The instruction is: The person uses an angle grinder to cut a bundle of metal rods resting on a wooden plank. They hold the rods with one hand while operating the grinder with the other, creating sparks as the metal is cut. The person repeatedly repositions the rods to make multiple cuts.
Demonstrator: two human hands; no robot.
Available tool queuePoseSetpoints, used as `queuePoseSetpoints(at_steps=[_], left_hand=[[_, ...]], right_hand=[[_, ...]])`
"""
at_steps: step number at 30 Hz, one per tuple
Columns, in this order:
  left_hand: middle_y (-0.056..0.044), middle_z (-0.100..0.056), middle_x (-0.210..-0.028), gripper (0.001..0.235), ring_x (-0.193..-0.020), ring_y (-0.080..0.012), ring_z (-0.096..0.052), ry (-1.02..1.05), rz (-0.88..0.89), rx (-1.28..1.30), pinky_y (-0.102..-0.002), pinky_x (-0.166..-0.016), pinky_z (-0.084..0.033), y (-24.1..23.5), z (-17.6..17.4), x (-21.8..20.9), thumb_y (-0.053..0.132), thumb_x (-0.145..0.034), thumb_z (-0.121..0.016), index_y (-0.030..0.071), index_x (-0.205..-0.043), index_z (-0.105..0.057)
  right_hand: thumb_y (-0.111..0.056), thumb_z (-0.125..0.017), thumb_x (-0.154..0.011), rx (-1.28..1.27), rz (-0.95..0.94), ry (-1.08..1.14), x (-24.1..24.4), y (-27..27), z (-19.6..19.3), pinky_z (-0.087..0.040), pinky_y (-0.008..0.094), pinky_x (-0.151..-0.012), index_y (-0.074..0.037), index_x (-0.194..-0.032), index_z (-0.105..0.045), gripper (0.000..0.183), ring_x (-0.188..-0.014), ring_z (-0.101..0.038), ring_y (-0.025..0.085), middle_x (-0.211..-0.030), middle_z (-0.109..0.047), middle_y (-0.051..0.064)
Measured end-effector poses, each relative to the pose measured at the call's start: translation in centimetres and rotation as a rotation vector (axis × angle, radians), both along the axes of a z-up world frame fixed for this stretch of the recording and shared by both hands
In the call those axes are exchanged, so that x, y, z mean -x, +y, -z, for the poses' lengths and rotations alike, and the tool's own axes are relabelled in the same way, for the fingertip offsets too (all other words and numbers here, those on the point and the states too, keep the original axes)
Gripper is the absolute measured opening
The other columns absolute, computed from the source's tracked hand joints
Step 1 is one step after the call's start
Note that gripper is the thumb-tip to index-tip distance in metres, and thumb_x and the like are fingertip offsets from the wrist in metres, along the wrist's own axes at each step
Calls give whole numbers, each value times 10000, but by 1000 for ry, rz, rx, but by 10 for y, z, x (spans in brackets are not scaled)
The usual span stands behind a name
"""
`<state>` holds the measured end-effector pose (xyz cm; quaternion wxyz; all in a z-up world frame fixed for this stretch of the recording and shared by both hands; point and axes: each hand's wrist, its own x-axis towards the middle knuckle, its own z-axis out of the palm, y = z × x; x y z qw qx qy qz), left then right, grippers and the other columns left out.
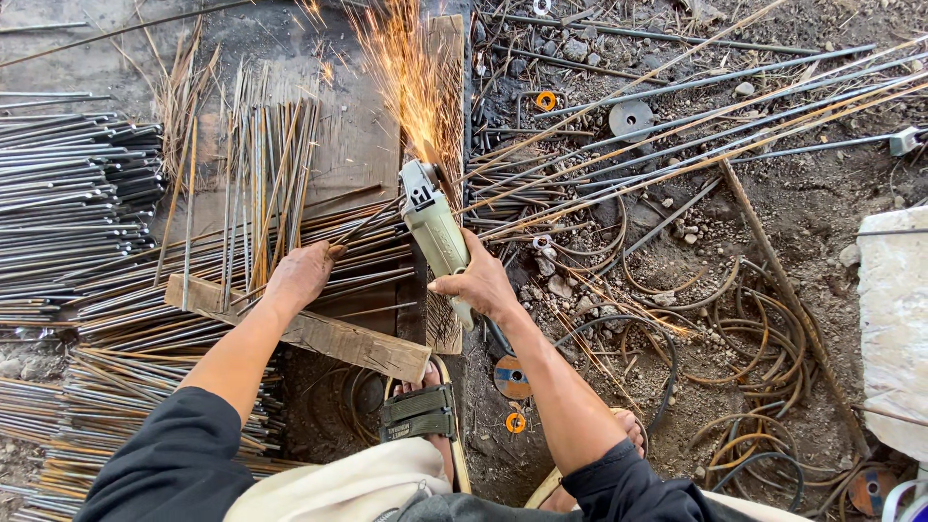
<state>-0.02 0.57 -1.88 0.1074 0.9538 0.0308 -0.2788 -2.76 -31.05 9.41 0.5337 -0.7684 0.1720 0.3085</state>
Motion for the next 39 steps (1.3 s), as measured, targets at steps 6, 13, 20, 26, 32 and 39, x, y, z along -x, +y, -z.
queuePoseSetpoints(at_steps=[6,13,20,26,32,39], left_hand=[[-228,-665,-931,400,-975,-431,-620,15,-14,32,-508,-857,-497,-1,-3,-1,433,-969,-362,107,-967,-595],[-211,-667,-928,245,-971,-414,-628,17,6,18,-503,-844,-506,-3,-2,-1,295,-935,-427,117,-977,-591],[-257,-650,-934,334,-981,-446,-609,16,-11,76,-519,-853,-489,-7,-19,0,349,-954,-387,87,-969,-594],[-259,-662,-902,385,-975,-450,-609,42,-43,70,-517,-852,-486,-10,-21,-1,402,-942,-374,105,-963,-617],[-285,-651,-884,519,-975,-472,-592,45,-70,136,-527,-871,-470,-20,-53,1,518,-958,-334,101,-944,-642],[-298,-646,-897,532,-992,-481,-579,58,-77,170,-539,-883,-459,-17,-45,-2,527,-958,-342,93,-948,-650]], right_hand=[[-387,-807,-494,-1,10,12,-2,6,-2,-401,431,-987,-248,-1421,-376,1032,-1165,-533,404,-1176,-594,245],[-376,-811,-509,6,-11,2,-1,7,-3,-407,443,-981,-258,-1412,-385,1005,-1161,-536,404,-1169,-595,245],[-391,-809,-506,15,-11,-8,-2,7,-2,-403,441,-986,-257,-1411,-383,1009,-1159,-534,410,-1159,-600,244],[-406,-811,-493,25,-7,-3,1,4,0,-402,442,-985,-255,-1405,-392,1015,-1160,-533,408,-1166,-599,243],[-393,-812,-499,36,-28,-1,-1,2,-1,-403,446,-984,-237,-1409,-388,1015,-1161,-532,410,-1171,-596,241],[-398,-808,-505,66,-55,-3,-6,5,-4,-403,451,-989,-262,-1399,-394,995,-1163,-530,408,-1171,-595,240]])
